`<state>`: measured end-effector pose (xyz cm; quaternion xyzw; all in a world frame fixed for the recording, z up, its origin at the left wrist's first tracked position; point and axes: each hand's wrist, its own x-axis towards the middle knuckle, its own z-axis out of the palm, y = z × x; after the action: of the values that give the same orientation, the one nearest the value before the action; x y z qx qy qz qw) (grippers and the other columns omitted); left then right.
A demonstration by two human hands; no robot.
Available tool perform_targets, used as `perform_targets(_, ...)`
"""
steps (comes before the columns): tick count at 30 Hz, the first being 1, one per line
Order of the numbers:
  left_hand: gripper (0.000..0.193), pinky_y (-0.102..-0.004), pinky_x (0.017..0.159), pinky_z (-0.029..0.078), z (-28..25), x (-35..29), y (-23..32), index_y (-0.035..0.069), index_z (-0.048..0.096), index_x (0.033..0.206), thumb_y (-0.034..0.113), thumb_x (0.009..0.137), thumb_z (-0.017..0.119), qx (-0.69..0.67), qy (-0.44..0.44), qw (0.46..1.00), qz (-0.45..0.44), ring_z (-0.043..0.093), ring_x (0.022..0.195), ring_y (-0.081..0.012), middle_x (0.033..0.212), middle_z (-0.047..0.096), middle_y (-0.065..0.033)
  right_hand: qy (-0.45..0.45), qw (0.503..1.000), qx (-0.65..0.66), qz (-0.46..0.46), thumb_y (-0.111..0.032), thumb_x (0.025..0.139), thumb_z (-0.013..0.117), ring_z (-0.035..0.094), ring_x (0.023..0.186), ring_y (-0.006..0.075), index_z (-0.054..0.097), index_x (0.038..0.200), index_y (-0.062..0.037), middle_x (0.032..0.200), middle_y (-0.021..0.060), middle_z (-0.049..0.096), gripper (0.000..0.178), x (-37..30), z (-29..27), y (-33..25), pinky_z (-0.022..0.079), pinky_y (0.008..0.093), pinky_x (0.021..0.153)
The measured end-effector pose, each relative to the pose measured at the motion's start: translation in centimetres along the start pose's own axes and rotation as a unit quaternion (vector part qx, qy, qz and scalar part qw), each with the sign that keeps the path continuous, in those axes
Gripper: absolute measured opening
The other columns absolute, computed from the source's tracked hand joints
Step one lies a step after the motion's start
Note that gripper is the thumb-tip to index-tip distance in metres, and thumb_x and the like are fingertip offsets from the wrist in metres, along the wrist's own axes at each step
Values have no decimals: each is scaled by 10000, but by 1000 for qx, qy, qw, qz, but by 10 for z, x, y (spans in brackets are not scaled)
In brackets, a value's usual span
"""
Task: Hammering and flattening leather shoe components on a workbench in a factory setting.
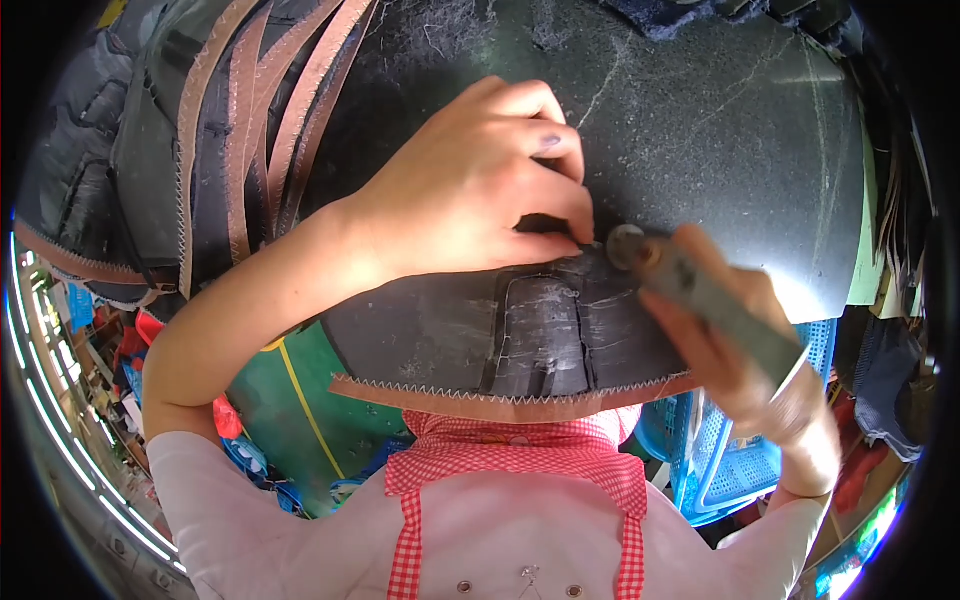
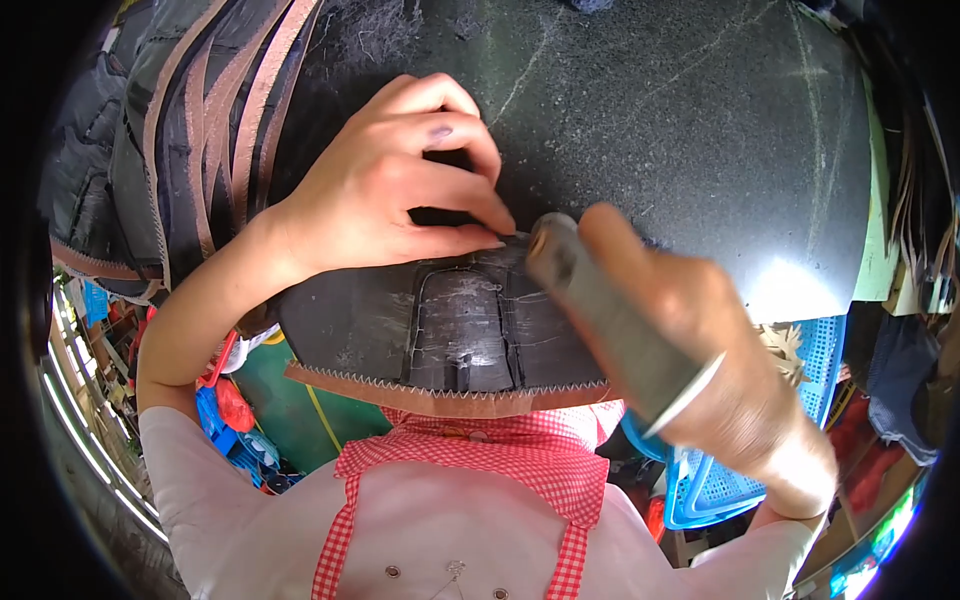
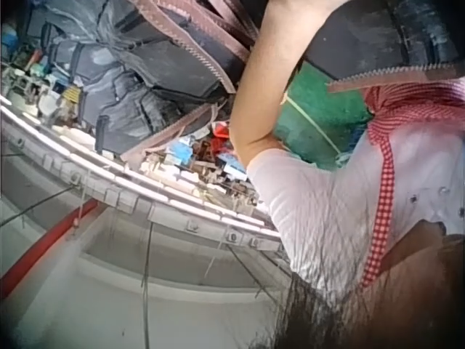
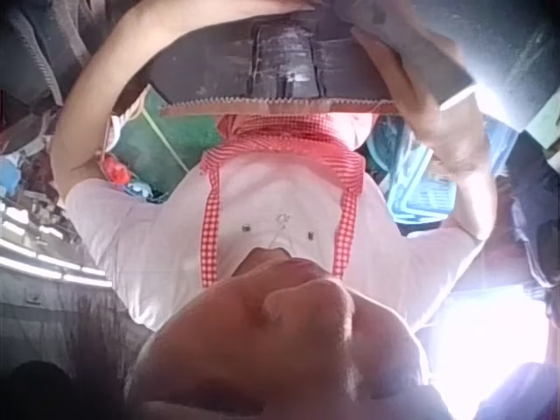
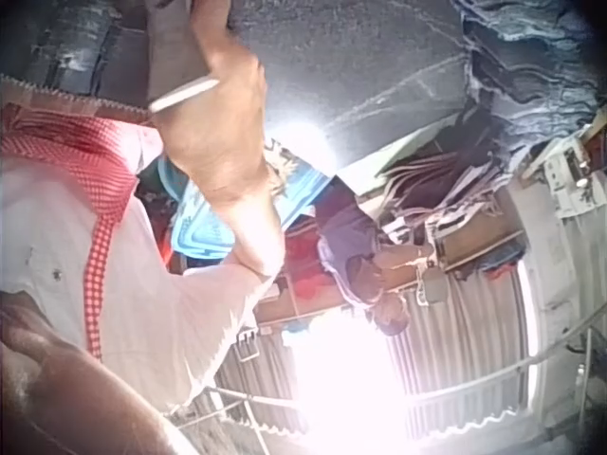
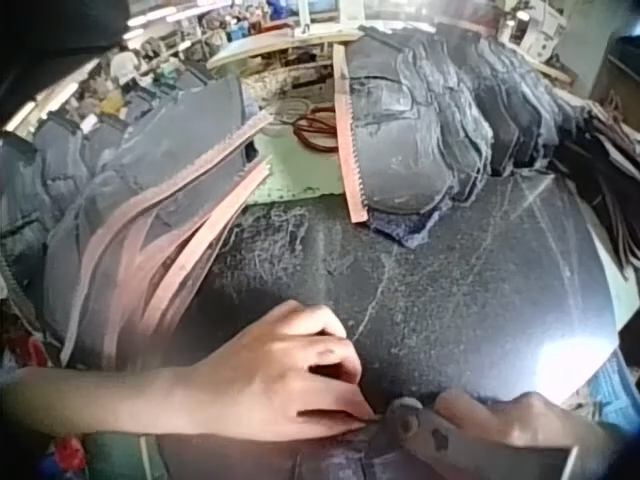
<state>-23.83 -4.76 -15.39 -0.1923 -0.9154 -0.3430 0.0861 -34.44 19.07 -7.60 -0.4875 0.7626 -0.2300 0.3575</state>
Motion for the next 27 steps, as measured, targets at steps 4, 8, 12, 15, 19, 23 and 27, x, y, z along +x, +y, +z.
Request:
perform_targets(4,231,-391,880,458,1,-9,14,193,766,877,236,670,859,135,-14,989,61,599,988,-233,920,646,40,28,1000,-2,-9,-52,975,658,715,754,331,597,1159,28,861,200,674,210,3,0,-4,513,376,639)
perform_targets(8,239,-436,883,465,3,-13,22,162,761,888,197,664,839,56,56,992,-93,606,991,-247,898,657,9,2,999,-3,-54,-56,981,645,716,747,316,596,1149,28,839,198,677,194,7,8,1,487,345,611)
perform_targets(12,216,-430,876,465,8,-22,32,150,751,866,186,671,835,135,36,990,-1,608,988,-246,893,658,8,16,999,40,0,-56,975,650,718,768,324,590,1131,26,922,197,663,186,9,3,-9,511,369,629)
perform_targets(15,271,-438,908,447,4,-23,35,164,753,914,210,666,854,119,53,990,-57,582,1031,-247,978,637,22,-29,997,-74,-12,-51,970,642,706,770,367,582,1109,37,862,180,646,174,5,20,-4,508,382,605)
perform_targets(19,245,-420,923,436,1,-38,31,164,771,906,165,679,864,38,63,989,-124,566,1080,-253,1070,636,9,7,998,69,-12,-27,982,630,698,729,305,594,1131,44,858,175,665,169,9,11,-1,504,360,625)
perform_targets(23,230,-438,921,438,10,-41,38,166,763,891,142,680,853,87,52,991,-83,579,1057,-254,995,655,28,78,997,18,-5,-10,967,657,662,683,241,614,1121,53,872,168,670,172,10,1,-19,490,331,622)
perform_targets(27,244,-431,926,427,11,-40,39,175,758,886,150,664,857,73,64,988,-123,577,1042,-251,988,651,35,80,997,21,10,28,933,636,611,664,175,613,1105,69,828,101,622,178,1,10,-14,441,278,607)
